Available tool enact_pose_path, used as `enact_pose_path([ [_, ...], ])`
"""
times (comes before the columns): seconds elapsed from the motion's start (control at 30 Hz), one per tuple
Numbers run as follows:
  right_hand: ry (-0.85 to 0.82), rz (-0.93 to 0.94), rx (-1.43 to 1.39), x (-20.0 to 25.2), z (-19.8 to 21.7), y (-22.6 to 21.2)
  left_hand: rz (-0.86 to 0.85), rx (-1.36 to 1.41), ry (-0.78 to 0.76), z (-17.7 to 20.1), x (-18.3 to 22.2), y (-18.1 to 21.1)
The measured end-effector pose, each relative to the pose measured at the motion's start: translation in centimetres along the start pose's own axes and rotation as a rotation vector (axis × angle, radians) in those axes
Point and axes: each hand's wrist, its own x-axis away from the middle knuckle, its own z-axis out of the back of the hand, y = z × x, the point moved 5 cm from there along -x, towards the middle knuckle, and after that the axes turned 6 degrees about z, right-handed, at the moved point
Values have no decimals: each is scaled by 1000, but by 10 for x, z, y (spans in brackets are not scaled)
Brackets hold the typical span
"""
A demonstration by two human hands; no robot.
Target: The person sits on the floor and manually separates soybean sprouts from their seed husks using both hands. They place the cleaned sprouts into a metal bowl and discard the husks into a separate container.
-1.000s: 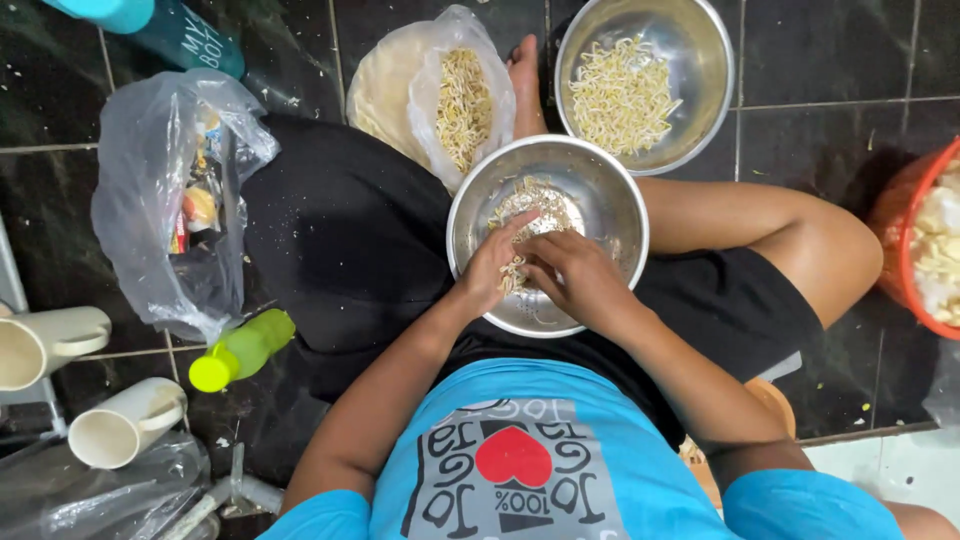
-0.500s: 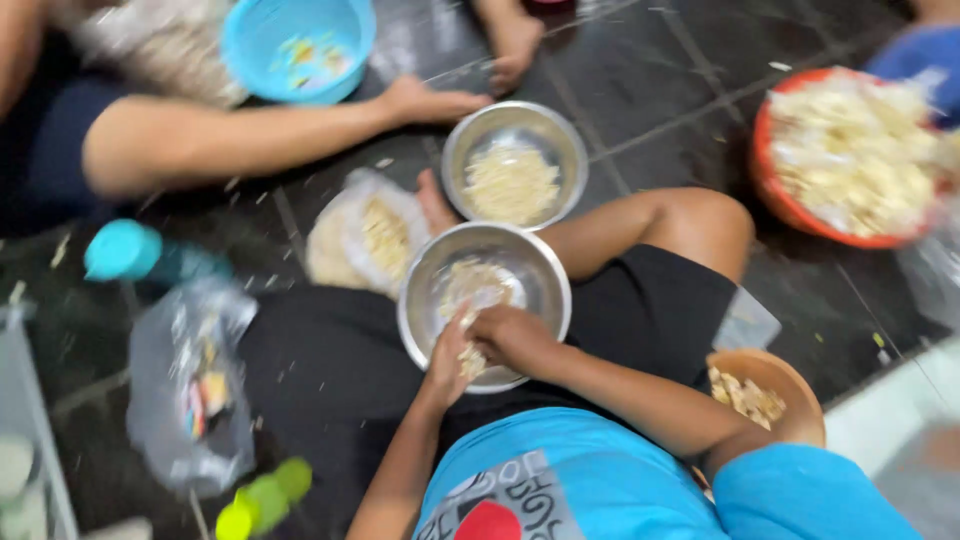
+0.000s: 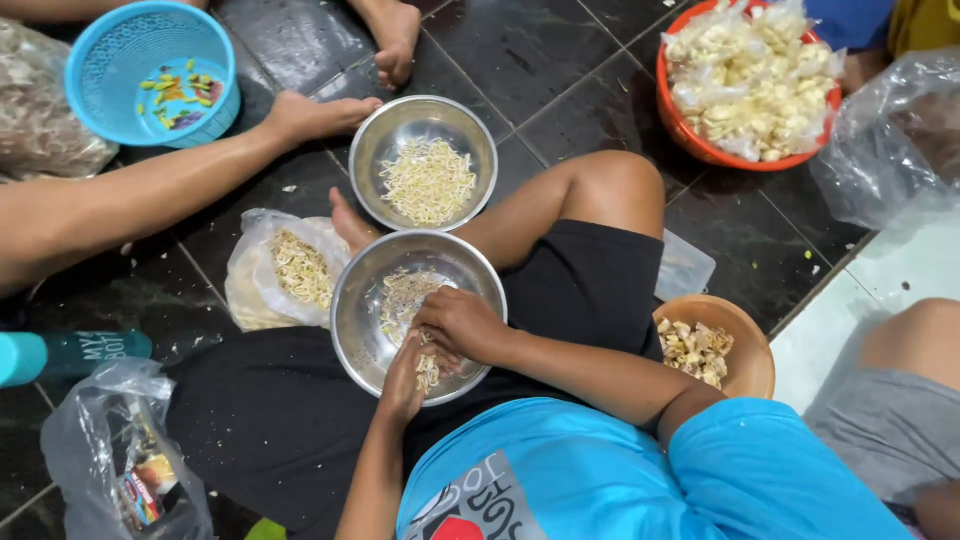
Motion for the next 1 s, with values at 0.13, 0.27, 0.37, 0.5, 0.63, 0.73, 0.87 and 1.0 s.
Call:
enact_pose_path([
  [0.13, -35, -36, 13, 4, -4, 6, -43, -18, 13, -23, 15, 24],
  [0.27, -56, -84, -44, 5, 0, 9, -81, -26, 34, -23, 13, 20],
  [0.37, -90, -159, -173, 4, -2, 12, -109, -15, 45, -23, 13, 17],
  [0.5, -208, -429, -507, 11, -15, 35, -127, -50, -9, -52, 35, 46],
  [0.63, -307, -502, -681, 13, -19, 45, -180, -31, -43, -51, 29, 38],
  [0.73, -355, -582, -793, 7, -7, 36, -206, -62, -90, -49, 25, 33],
  [0.87, -283, -676, -841, 10, -9, 55, -193, -85, -147, -50, 27, 32],
  [1.0, -179, -518, -644, -4, 17, 31, -175, -79, -155, -54, 33, 38],
])
